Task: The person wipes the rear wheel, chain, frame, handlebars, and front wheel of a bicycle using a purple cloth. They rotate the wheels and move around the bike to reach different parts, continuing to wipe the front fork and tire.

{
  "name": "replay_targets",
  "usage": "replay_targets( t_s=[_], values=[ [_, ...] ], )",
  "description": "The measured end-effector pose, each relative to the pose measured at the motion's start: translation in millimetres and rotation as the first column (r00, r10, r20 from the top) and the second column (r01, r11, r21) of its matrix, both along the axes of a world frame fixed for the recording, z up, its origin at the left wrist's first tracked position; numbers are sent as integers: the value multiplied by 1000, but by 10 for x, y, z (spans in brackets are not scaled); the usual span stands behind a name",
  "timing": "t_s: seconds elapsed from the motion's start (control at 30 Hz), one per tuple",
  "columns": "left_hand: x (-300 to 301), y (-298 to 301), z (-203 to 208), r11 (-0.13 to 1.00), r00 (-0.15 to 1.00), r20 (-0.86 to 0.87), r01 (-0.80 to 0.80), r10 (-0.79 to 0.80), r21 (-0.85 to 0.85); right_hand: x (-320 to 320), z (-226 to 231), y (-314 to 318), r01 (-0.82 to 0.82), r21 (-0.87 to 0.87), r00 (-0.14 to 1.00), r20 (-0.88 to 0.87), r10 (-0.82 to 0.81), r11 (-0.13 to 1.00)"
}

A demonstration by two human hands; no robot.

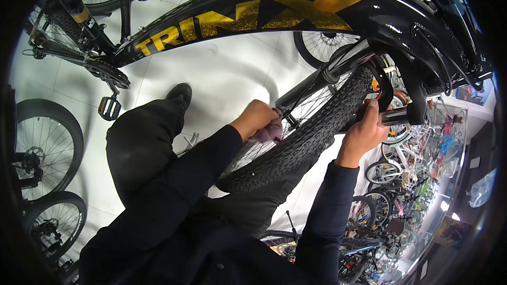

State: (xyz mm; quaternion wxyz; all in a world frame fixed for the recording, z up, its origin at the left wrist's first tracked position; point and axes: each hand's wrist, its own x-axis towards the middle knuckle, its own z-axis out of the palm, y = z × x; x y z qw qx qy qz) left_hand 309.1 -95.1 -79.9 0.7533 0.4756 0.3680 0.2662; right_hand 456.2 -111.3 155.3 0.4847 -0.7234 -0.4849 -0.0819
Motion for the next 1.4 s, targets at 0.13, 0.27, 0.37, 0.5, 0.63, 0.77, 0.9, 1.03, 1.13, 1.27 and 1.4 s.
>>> replay_targets(
  t_s=[0.13,0.27,0.37,0.5,0.63,0.77,0.9,1.03,1.13,1.27,1.4],
  values=[
    [-48,20,-170,995,1000,-14,8,-9,-102,32,-10,-6,-46,33,997,-56,48,998],
    [-54,-108,-171,985,962,-219,172,-162,26,24,-14,4,-60,65,991,-120,67,996],
    [-120,-158,-84,947,868,-442,303,-225,111,-7,-13,19,-63,75,993,-94,70,995],
    [-270,-146,5,941,775,-570,338,-273,9,-29,-8,20,-70,66,997,-13,71,995],
    [-127,-102,93,947,962,-242,-48,131,319,-14,-10,-6,-85,59,994,-57,88,995],
    [-48,-123,122,917,995,35,-98,92,387,-7,2,-12,-60,87,994,-87,67,994],
    [-118,-94,268,751,965,-259,135,49,647,-49,23,18,15,27,1000,-26,-15,1000],
    [-137,198,535,687,804,-548,533,-230,494,-72,11,27,-38,66,994,-98,44,997],
    [-72,403,684,645,750,-528,639,-399,420,-7,-2,-12,-23,29,991,-132,26,999],
    [13,447,755,652,670,-512,716,-538,250,135,16,-49,58,-85,598,800,34,995],
    [-9,359,587,466,703,-579,710,-414,528,127,-22,-44,78,-98,650,760,24,992]
  ],
)
